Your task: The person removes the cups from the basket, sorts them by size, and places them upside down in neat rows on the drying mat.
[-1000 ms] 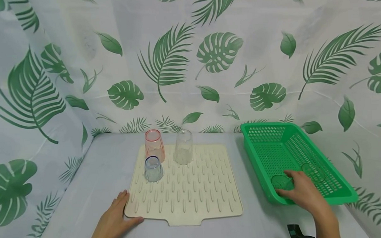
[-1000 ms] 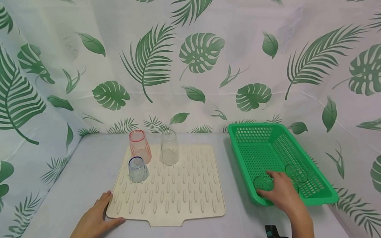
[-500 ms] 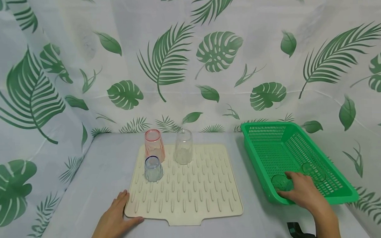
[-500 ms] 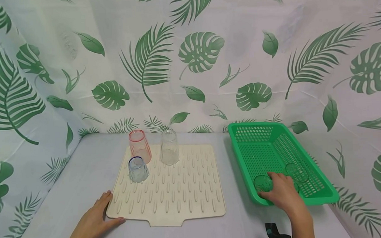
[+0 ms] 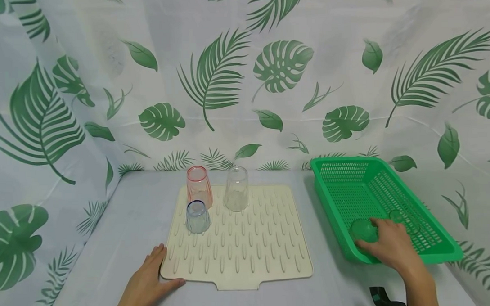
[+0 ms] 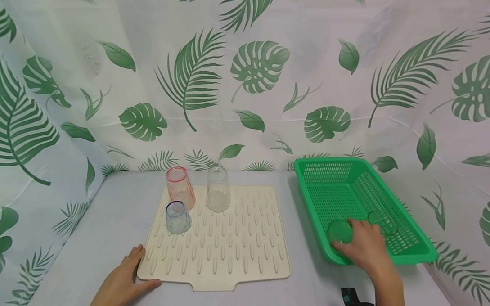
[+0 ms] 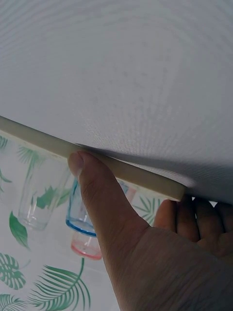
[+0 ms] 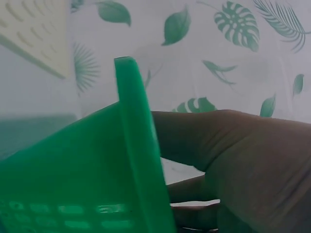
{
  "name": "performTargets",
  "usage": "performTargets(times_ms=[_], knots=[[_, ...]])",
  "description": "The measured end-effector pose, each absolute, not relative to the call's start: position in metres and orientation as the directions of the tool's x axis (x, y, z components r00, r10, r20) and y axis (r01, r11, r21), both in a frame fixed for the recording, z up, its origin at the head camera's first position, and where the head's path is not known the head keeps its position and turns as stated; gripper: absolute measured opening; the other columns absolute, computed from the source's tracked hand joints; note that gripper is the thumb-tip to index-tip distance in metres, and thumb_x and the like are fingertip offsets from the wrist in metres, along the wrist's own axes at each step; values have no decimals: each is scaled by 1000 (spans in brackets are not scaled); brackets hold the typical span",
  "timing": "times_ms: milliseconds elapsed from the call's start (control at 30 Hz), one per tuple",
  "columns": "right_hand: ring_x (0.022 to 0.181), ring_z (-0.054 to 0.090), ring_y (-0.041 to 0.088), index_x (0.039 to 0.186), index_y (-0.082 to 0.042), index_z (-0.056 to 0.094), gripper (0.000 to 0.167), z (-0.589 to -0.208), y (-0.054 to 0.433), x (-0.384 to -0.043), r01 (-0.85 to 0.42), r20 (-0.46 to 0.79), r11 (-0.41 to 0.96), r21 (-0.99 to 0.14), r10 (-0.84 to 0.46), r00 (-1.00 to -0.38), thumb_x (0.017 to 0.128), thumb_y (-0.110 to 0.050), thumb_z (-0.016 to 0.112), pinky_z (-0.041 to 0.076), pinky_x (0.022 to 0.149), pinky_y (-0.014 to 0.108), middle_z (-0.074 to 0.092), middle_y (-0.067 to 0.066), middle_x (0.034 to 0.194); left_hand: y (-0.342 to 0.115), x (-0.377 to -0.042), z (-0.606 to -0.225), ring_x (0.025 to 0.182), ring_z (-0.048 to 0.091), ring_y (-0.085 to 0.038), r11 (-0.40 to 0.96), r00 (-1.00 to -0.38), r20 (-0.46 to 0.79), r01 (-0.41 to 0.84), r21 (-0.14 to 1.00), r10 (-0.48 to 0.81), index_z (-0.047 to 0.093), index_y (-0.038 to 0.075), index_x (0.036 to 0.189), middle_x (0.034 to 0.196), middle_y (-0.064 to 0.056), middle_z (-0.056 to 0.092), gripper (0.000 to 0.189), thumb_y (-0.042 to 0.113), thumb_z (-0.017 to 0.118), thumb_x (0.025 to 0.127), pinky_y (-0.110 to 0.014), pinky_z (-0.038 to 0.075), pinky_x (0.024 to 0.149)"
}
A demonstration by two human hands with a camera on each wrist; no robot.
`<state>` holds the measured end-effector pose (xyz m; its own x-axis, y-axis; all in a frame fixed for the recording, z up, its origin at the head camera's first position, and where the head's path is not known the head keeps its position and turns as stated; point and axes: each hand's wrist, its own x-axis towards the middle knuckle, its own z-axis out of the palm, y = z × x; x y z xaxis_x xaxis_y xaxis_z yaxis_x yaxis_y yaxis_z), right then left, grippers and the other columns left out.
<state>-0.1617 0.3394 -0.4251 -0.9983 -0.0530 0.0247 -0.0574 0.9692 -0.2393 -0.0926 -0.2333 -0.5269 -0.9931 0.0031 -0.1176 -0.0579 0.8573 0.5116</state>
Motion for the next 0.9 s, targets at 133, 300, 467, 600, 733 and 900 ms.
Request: performTargets(times_ms=[133,300,467,600,733,900], knots=[[113,45,66,136,21,42,85,-417,337,-160,-26,54,959,-282,-11,-998,83,-36,76,43,89,75,47,48,127,-233,-93,-527,145,31,-53,856,-993,-118,-59,514,2,39,-8,148,157,-30,34,117,71,76,70,-65,33,115],[113,48,57,146,18,30,89,-408,331,-155,6,82,934,-358,38,-996,89,-37,70,46,86,71,40,43,131,-233,-93,-527,145,30,-52,859,-992,-125,-64,508,1,39,-8,148,157,-30,34,117,71,76,70,-65,33,114],[111,50,52,147,14,31,85,-406,322,-148,-27,224,905,-424,76,-972,88,-33,71,46,82,68,40,40,134,-232,-94,-527,144,30,-54,860,-991,-132,-69,505,-2,39,-9,148,157,-30,34,119,72,76,70,-66,34,114],[113,50,49,148,10,34,81,-404,313,-145,-69,333,882,-467,103,-937,87,-28,72,43,84,66,41,36,137,-232,-94,-527,145,30,-53,861,-991,-132,-69,505,-2,39,-9,148,157,-30,34,119,71,76,70,-66,33,114],[114,52,45,148,6,37,78,-402,305,-144,-107,399,857,-505,122,-909,85,-23,74,42,85,59,44,31,138,-232,-94,-528,145,30,-53,861,-991,-134,-69,503,-2,39,-9,148,157,-31,33,119,72,76,70,-66,33,114],[112,53,37,148,2,41,78,-399,292,-145,-161,455,832,-530,119,-882,83,-21,77,41,85,48,48,27,137,-233,-95,-528,144,30,-54,863,-991,-132,-69,501,-3,39,-9,148,157,-30,34,118,71,76,70,-67,33,113]])
